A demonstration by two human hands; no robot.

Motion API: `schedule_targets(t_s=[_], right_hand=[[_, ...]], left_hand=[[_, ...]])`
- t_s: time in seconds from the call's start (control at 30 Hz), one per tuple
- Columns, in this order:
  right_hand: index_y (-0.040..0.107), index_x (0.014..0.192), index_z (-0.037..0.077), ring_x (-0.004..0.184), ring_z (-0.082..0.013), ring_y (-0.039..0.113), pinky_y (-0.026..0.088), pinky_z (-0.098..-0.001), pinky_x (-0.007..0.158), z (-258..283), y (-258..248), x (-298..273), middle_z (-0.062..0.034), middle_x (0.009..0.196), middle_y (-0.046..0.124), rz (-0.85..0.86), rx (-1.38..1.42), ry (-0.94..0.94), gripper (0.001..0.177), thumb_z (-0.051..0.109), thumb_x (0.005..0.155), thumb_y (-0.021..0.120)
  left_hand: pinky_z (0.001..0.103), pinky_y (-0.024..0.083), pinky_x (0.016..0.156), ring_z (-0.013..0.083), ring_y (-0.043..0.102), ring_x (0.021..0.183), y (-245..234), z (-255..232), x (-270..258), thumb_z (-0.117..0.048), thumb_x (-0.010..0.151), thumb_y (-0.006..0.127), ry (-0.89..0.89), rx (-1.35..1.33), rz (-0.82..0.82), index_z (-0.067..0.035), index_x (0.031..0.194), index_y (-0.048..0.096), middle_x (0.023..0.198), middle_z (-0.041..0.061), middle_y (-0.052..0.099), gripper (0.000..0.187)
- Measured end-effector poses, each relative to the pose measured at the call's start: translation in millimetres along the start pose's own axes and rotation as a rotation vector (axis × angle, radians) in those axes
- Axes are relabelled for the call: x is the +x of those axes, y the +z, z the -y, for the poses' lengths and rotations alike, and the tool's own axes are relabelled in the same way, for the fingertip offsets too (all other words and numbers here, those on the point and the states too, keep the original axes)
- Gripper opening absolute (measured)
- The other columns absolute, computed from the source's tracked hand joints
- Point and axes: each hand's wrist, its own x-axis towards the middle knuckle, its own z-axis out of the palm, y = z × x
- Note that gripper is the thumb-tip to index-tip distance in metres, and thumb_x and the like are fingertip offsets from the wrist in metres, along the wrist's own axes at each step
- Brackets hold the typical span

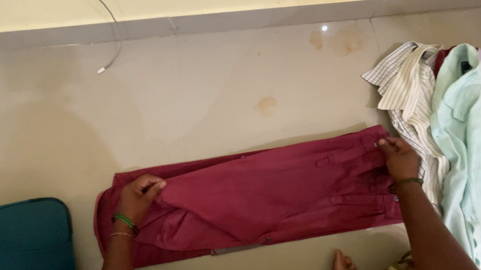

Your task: The person folds a maroon collared shirt by spreading it flat on the floor, smoothing it with their hands, and folding in the sleeves and sides before placing it in a pile with other shirts.

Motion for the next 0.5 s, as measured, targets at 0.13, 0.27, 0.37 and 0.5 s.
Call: schedule_targets(t_s=[0.13, 0.27, 0.37, 0.5], right_hand=[[0.073, 0.113, 0.001, 0.088, -0.0152, 0.068, 0.054, -0.0299, 0.080, -2, 4, 1, -0.0090, 0.100, 0.076, 0.002, 0.018, 0.011, 0.034, 0.029, 0.094, 0.080], [0.075, 0.111, -0.001, 0.090, -0.0251, 0.072, 0.056, -0.0364, 0.082, -3, 8, 3, -0.0174, 0.102, 0.076, -0.035, -0.161, -0.167, 0.033, 0.029, 0.098, 0.078], [0.075, 0.110, 0.001, 0.091, -0.0321, 0.073, 0.056, -0.0410, 0.082, -3, 5, 4, -0.0201, 0.103, 0.075, -0.058, -0.318, -0.307, 0.030, 0.028, 0.099, 0.078], [0.076, 0.107, 0.006, 0.091, -0.0364, 0.073, 0.056, -0.0458, 0.081, -1, -3, -8, -0.0191, 0.103, 0.076, -0.097, -0.466, -0.396, 0.024, 0.029, 0.101, 0.075]], left_hand=[[0.028, 0.053, 0.069, 0.0097, 0.064, 0.074, 8, -5, 2, -0.023, 0.089, 0.079, 0.051, 0.117, -0.119, -0.007, 0.097, 0.081, 0.083, 0.003, 0.078, 0.018], [0.027, 0.053, 0.067, 0.0083, 0.064, 0.073, 8, -18, 3, -0.023, 0.087, 0.080, 0.052, 0.062, -0.136, -0.007, 0.094, 0.081, 0.080, 0.003, 0.078, 0.018], [0.028, 0.054, 0.066, 0.0092, 0.066, 0.070, 6, -26, 4, -0.028, 0.085, 0.083, -0.005, 0.118, -0.152, -0.006, 0.090, 0.081, 0.079, 0.004, 0.078, 0.022], [0.036, 0.053, 0.066, 0.0234, 0.066, 0.069, 3, -33, 6, -0.044, 0.088, 0.078, -0.046, 0.311, -0.172, -0.006, 0.090, 0.080, 0.080, 0.014, 0.075, 0.038]])
